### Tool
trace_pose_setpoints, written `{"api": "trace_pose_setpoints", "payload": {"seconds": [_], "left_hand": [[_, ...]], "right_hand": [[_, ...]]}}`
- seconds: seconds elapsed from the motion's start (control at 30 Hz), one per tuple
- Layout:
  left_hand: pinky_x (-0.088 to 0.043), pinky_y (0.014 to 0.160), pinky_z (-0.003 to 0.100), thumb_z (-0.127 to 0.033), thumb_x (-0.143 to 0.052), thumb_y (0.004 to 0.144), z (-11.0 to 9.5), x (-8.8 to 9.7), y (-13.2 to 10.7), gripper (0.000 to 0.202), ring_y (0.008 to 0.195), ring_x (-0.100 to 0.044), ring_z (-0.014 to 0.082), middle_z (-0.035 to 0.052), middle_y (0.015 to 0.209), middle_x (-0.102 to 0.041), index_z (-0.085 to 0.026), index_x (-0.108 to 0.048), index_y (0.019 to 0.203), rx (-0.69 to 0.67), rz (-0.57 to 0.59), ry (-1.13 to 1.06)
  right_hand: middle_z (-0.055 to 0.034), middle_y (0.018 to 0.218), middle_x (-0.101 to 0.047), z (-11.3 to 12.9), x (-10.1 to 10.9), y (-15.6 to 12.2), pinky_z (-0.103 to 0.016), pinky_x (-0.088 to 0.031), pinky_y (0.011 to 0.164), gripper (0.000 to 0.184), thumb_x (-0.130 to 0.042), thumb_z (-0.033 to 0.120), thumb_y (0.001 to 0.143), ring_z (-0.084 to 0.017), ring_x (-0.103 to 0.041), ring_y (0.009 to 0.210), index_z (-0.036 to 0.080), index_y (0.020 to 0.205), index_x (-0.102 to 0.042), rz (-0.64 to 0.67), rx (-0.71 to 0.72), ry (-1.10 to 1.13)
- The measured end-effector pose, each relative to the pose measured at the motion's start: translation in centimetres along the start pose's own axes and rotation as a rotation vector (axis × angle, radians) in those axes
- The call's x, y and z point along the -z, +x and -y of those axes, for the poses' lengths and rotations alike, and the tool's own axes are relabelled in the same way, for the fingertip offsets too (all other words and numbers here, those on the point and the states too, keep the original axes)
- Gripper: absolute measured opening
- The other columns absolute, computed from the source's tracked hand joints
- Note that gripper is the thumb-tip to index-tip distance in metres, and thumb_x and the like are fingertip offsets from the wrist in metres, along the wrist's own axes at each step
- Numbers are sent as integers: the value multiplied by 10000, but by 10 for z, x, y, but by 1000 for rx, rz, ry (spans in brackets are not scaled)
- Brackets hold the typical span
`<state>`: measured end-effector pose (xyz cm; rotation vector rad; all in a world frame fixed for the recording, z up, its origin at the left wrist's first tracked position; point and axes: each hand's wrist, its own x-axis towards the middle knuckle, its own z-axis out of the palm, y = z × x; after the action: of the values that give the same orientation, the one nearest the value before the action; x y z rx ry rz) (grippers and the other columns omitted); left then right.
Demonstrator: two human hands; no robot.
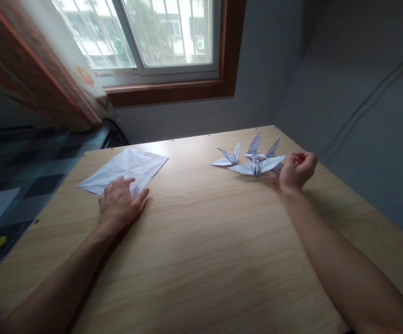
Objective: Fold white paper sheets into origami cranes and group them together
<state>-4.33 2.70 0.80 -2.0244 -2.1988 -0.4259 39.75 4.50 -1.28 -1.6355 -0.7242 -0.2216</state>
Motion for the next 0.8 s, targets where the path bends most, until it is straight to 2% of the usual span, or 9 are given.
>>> {"api": "trace_pose_setpoints", "payload": {"seconds": [0.07, 0.13, 0.3, 0.4, 0.5, 0.63, 0.73, 0.8], "left_hand": [[-315, 1047, 571, -511, -431, 904, 5, -3, 2, 543, 1316, -396, 395, 216, 1410, -479, -127, -546, 1270, -7, 99, 58], [-318, 1030, 587, -528, -397, 918, 4, -5, 0, 544, 1293, -422, 390, 214, 1394, -499, -141, -551, 1267, -53, 129, 89], [-368, 961, 546, -578, -413, 912, -17, 1, -16, 517, 1180, -507, 372, 184, 1310, -573, -184, -593, 1195, -214, 73, 69], [-400, 889, 505, -586, -442, 904, -33, 6, -28, 475, 1087, -542, 364, 156, 1201, -629, -194, -631, 1095, -322, 72, 40], [-408, 868, 462, -554, -494, 896, -47, 11, -41, 405, 1050, -548, 334, 134, 1137, -648, -199, -652, 1011, -446, 95, -42], [-425, 867, 430, -456, -518, 912, -54, 13, -49, 311, 975, -575, 281, 99, 1014, -687, -201, -661, 1016, -663, 168, -234], [-416, 953, 433, -408, -504, 926, -47, 8, -44, 321, 1084, -569, 273, 109, 1159, -671, -195, -647, 1121, -701, 116, -279], [-354, 1058, 482, -422, -516, 915, -40, 2, -38, 418, 1280, -468, 309, 132, 1362, -571, -192, -595, 1255, -670, 98, -240]], "right_hand": [[-52, 866, -473, 5, 2, -2, -405, -443, 766, 104, -475, 262, 756, -228, -501, 793, 263, 800, -380, -27, 42, 19], [-51, 873, -457, 11, 4, -5, -403, -440, 753, 105, -470, 267, 762, -225, -488, 783, 261, 820, -383, -56, 95, 39], [-66, 907, -449, 27, 12, -21, -412, -429, 749, 146, -479, 300, 783, -231, -481, 798, 234, 900, -423, -46, 296, 72], [-72, 896, -465, 37, 16, -40, -450, -447, 787, 150, -458, 368, 832, -261, -509, 855, 231, 893, -447, 27, 455, 16], [-79, 878, -510, 48, 20, -65, -468, -469, 820, 165, -475, 396, 846, -272, -546, 878, 236, 882, -493, 248, 655, 38], [-99, 954, -616, 65, 24, -100, -456, -484, 842, 179, -507, 372, 888, -271, -587, 913, 242, 982, -586, 721, 967, 137], [-147, 1116, -643, 77, 26, -121, -465, -466, 920, 332, -487, 427, 936, -290, -585, 1047, 191, 1140, -602, 949, 1074, 154], [-193, 1304, -578, 82, 25, -130, -475, -423, 1015, 483, -482, 476, 943, -312, -522, 1211, 132, 1274, -554, 1083, 1112, 112]]}}
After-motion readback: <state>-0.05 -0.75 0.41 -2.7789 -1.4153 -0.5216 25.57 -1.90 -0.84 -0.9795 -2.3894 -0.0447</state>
